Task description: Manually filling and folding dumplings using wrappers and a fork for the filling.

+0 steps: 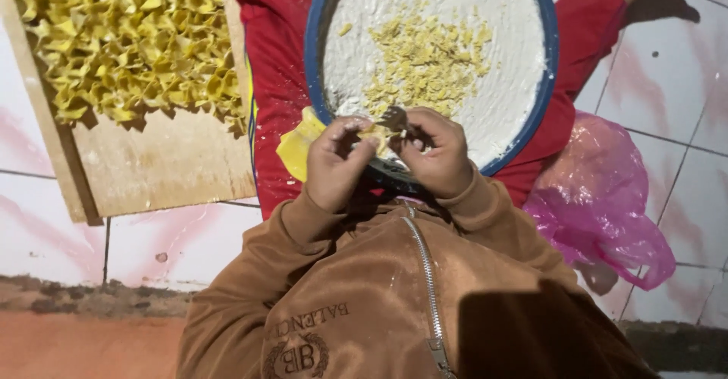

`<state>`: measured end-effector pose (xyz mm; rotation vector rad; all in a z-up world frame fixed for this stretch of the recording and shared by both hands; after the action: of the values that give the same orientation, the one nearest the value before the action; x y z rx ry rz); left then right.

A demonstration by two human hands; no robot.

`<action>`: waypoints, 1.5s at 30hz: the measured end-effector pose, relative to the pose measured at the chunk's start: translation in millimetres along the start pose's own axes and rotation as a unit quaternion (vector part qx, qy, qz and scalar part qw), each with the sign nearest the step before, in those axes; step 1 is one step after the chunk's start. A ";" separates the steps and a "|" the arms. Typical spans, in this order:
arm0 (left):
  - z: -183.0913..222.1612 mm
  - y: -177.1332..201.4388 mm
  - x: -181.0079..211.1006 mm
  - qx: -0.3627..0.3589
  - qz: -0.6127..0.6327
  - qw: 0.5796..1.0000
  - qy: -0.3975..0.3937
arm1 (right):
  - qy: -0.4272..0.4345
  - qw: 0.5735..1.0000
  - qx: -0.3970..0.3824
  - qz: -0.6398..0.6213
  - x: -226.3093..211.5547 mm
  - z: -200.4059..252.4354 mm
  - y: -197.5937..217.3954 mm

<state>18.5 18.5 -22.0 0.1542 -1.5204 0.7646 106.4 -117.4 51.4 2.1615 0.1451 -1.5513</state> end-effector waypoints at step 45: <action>-54.6 224.6 -56.4 0.117 -0.701 0.700 0.075 | -0.038 0.990 -0.052 0.125 40.2 38.5 28.4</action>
<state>-48.7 199.6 -160.8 1.2498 -0.7315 -0.3093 97.2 -166.5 13.8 1.9537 -0.0668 -1.4470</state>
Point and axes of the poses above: each hand's wrist, its own z-axis away from the middle knuckle, its own y-axis out of the back of the hand, x = y × z, the point moved 3 cm from there along -z, towards the middle knuckle, and after that the axes turned 7 degrees about x, right-handed, at the moved point
